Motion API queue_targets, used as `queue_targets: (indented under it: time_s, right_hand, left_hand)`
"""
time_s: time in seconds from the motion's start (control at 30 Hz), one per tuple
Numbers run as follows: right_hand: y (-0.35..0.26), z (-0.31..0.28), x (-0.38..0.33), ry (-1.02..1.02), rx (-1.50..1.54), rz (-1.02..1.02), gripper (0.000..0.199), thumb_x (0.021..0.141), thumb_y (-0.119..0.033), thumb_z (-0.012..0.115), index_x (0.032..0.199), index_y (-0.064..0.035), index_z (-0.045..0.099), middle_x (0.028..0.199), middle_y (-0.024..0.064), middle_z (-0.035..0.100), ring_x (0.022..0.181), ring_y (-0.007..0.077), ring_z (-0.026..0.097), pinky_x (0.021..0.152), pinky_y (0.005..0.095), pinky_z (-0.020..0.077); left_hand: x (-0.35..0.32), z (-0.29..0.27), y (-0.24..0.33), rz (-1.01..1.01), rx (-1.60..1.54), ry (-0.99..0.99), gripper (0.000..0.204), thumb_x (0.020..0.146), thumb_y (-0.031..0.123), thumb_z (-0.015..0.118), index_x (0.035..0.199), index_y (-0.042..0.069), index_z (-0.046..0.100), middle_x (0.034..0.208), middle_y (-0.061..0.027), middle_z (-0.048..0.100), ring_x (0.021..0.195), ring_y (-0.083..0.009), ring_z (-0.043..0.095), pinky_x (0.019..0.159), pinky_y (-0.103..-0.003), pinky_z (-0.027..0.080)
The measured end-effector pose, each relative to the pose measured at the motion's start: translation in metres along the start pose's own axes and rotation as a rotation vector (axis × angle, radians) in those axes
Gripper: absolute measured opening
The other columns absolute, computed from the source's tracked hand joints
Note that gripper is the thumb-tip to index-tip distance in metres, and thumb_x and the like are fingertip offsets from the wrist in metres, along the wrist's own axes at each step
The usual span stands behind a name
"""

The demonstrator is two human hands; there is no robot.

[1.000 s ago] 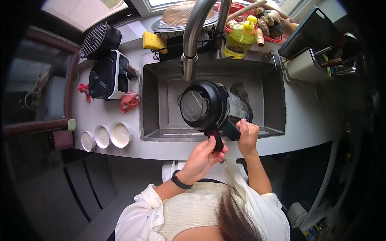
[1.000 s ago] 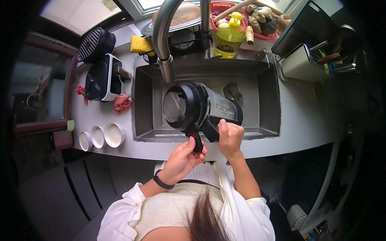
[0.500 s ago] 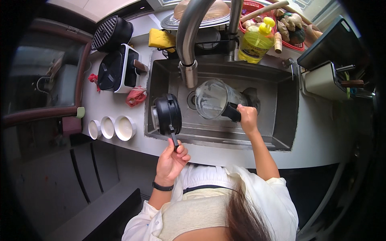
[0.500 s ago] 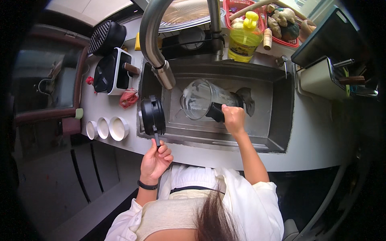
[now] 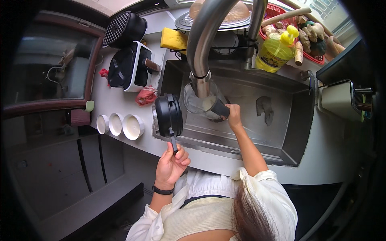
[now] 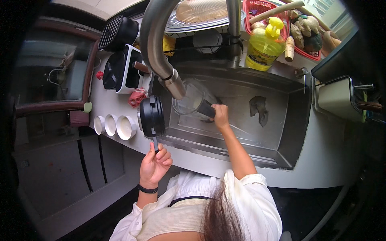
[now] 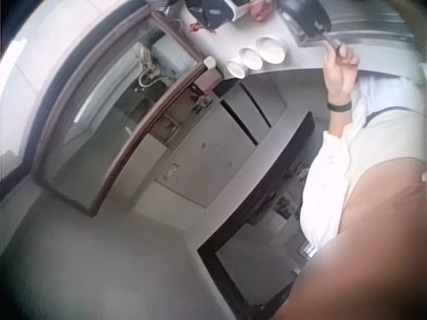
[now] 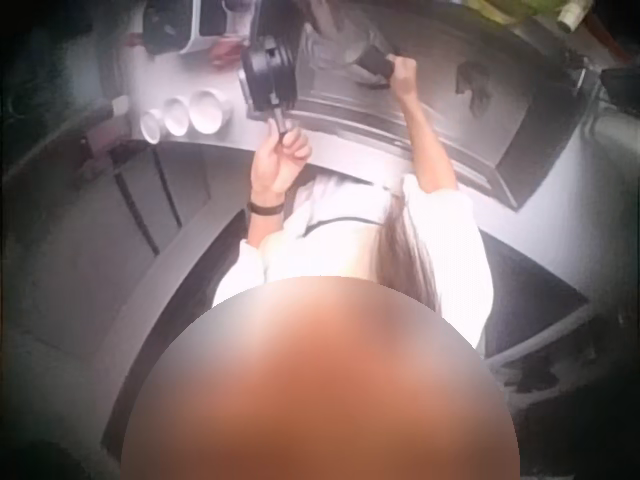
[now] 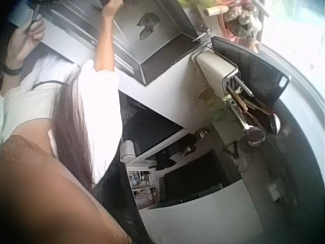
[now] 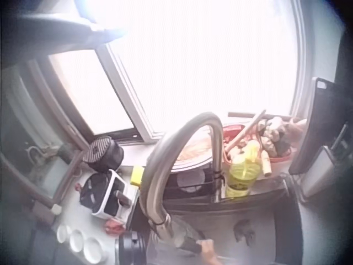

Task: The person retrieves three white bowls from a cabinet and places them on the counter. They then pour a white liquid from a blender into each bowl, wipe the counter with a cloth, and rinse the blender in the sink.

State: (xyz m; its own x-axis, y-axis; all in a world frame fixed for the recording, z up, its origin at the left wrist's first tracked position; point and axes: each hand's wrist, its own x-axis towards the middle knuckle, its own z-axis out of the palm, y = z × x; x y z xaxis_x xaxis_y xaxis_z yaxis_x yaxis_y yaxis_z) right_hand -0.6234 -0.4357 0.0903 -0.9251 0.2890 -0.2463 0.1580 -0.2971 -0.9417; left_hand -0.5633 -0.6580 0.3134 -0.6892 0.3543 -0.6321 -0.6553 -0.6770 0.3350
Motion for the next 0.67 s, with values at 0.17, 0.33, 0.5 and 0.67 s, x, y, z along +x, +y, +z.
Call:
queue_targets:
  time_s: [0.17, 0.33, 0.5, 0.67]
  right_hand:
    - [0.006, -0.016, -0.002, -0.046, -0.074, -0.041, 0.044, 0.086, -0.025, 0.038, 0.061, 0.0049, 0.058, 0.051, 0.0105, 0.055, 0.044, 0.0176, 0.053, 0.045, 0.0291, 0.0393]
    - [0.046, -0.043, -0.007, -0.070, -0.127, -0.169, 0.040, 0.086, -0.023, 0.040, 0.065, 0.0057, 0.058, 0.057, 0.0124, 0.057, 0.049, 0.0189, 0.055, 0.047, 0.0303, 0.0416]
    - [0.020, -0.046, -0.013, -0.149, -0.051, -0.018, 0.042, 0.087, -0.025, 0.038, 0.067, 0.0046, 0.059, 0.061, 0.0129, 0.058, 0.054, 0.0198, 0.057, 0.051, 0.0309, 0.0427]
    - [0.044, -0.066, -0.014, -0.113, -0.043, -0.014, 0.043, 0.087, -0.031, 0.043, 0.072, 0.0048, 0.063, 0.067, 0.0140, 0.064, 0.057, 0.0234, 0.061, 0.058, 0.0326, 0.0456]
  left_hand:
    - [0.000, -0.002, 0.002, -0.043, -0.048, -0.010, 0.037, 0.102, 0.039, 0.034, 0.091, 0.007, 0.049, 0.068, 0.0024, 0.040, 0.063, -0.0097, 0.035, 0.061, -0.024, 0.035]
    - [-0.001, -0.006, 0.003, -0.079, -0.113, -0.030, 0.036, 0.102, 0.039, 0.034, 0.091, 0.008, 0.049, 0.069, 0.0030, 0.040, 0.063, -0.0093, 0.035, 0.061, -0.023, 0.035]
    - [0.000, -0.007, 0.006, -0.067, -0.119, -0.062, 0.035, 0.102, 0.039, 0.035, 0.090, 0.009, 0.048, 0.069, 0.0034, 0.039, 0.063, -0.0094, 0.034, 0.062, -0.024, 0.034]
    - [0.002, -0.005, 0.006, -0.105, -0.170, -0.174, 0.035, 0.102, 0.039, 0.036, 0.097, 0.007, 0.050, 0.070, 0.0033, 0.042, 0.063, -0.0083, 0.037, 0.063, -0.023, 0.036]
